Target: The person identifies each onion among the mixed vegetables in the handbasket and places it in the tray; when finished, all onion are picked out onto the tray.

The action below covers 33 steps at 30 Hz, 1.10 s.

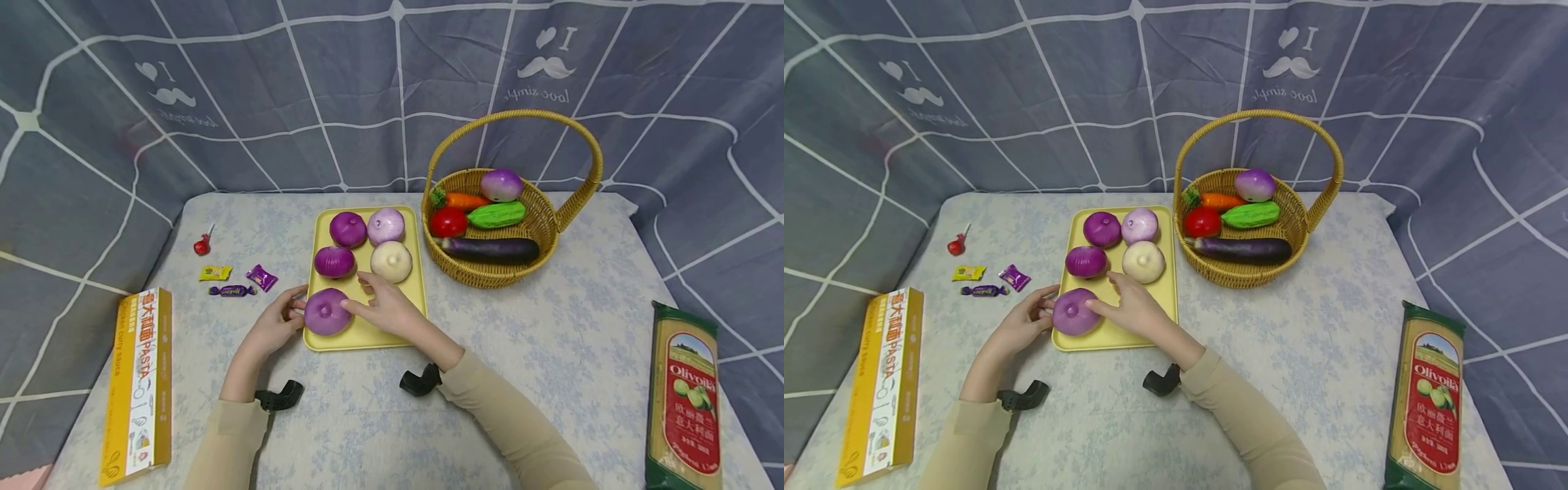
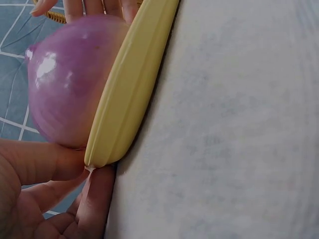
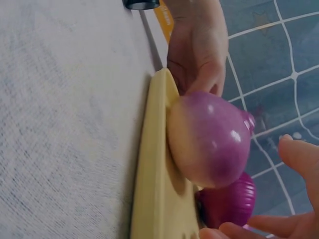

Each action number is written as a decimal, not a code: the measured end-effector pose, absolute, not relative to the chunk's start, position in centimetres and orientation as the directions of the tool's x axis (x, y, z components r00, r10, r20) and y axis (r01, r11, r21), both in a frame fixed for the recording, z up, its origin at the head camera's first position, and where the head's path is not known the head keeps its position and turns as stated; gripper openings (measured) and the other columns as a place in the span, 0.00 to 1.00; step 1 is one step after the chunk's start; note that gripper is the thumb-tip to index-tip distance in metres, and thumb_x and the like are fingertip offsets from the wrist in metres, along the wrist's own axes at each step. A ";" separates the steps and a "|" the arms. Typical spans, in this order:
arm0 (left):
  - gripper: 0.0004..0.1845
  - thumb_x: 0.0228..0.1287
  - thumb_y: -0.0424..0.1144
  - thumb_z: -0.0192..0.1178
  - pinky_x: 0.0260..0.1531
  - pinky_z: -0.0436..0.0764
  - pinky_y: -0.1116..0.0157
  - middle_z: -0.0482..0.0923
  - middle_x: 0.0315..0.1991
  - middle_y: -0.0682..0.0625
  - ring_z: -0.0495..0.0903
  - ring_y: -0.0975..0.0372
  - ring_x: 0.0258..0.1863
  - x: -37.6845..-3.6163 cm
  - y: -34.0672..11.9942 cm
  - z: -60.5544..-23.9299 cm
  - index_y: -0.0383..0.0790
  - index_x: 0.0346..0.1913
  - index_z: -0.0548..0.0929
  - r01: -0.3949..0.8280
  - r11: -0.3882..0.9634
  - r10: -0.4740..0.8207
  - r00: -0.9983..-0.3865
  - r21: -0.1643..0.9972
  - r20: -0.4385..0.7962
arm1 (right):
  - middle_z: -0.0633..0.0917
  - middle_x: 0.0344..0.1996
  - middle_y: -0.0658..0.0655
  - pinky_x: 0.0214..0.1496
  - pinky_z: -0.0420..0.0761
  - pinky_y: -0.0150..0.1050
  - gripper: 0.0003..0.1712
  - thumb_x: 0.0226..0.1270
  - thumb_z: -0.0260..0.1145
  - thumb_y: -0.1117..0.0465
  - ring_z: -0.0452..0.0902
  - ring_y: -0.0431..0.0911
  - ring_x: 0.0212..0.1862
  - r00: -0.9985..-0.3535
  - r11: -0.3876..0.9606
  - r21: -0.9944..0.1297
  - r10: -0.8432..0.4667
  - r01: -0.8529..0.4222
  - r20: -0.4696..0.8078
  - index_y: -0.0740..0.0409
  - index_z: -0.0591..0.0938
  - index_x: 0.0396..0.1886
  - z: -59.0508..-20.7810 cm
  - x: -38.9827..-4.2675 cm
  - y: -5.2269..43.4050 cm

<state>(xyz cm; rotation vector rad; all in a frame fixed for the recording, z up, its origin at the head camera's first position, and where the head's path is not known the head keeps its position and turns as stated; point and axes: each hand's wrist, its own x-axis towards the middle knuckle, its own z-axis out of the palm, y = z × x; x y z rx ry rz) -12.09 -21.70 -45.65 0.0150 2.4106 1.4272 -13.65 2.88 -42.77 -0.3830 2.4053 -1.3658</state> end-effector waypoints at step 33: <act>0.43 0.60 0.25 0.62 0.50 0.76 0.76 0.65 0.65 0.32 0.72 0.54 0.56 -10.8 -23.4 -45.9 0.30 0.76 0.53 -0.105 0.388 0.343 -0.906 0.916 -0.249 | 0.76 0.63 0.58 0.62 0.78 0.43 0.32 0.67 0.67 0.52 0.75 0.52 0.63 -0.937 0.444 -0.893 -0.336 -0.066 -0.098 0.58 0.73 0.67 -42.1 -13.6 5.8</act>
